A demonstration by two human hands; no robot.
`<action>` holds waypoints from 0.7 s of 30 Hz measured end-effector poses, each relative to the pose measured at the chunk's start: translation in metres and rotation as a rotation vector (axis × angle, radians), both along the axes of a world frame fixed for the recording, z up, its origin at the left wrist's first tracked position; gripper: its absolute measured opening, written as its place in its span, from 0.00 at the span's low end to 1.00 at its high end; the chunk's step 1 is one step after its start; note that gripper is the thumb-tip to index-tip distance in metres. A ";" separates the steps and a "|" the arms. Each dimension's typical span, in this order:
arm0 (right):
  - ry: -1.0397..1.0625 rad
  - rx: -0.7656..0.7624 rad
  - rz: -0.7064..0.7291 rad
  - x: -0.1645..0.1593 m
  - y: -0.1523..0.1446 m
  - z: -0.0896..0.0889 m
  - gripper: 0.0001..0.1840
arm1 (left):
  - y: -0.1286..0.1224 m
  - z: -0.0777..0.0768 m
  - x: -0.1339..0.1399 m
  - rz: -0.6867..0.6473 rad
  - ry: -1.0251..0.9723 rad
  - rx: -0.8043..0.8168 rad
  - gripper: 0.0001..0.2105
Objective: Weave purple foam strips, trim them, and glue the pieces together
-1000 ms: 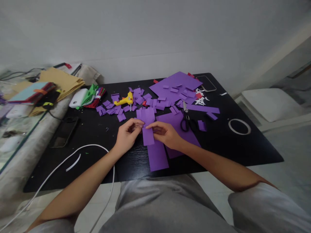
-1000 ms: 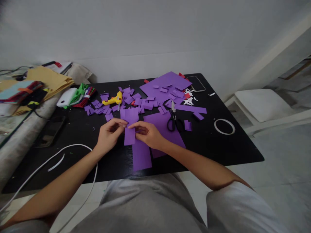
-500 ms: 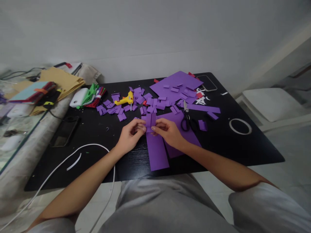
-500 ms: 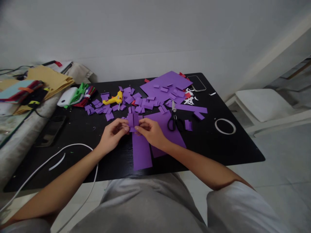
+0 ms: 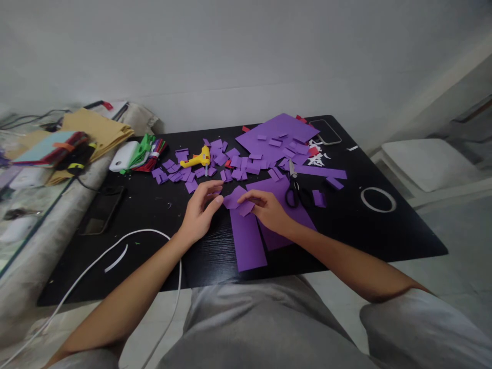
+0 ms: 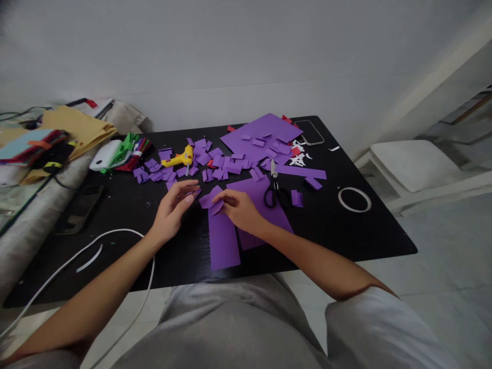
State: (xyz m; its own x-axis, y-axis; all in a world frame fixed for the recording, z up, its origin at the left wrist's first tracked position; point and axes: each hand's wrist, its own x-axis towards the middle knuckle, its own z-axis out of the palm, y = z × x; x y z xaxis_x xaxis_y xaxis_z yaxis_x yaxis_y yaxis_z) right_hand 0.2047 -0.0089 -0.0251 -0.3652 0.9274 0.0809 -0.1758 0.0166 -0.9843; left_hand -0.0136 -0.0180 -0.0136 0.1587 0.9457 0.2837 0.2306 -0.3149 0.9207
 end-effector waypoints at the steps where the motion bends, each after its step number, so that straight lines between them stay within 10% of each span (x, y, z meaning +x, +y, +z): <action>1: 0.017 -0.016 -0.003 0.000 0.000 0.000 0.05 | -0.001 0.000 0.000 -0.023 0.034 0.013 0.19; 6: 0.124 -0.152 -0.054 -0.002 0.000 -0.003 0.15 | 0.000 -0.001 0.001 -0.057 0.098 -0.047 0.21; 21: 0.149 -0.190 0.184 0.000 -0.001 0.002 0.04 | 0.003 -0.007 0.008 -0.263 -0.176 -0.304 0.28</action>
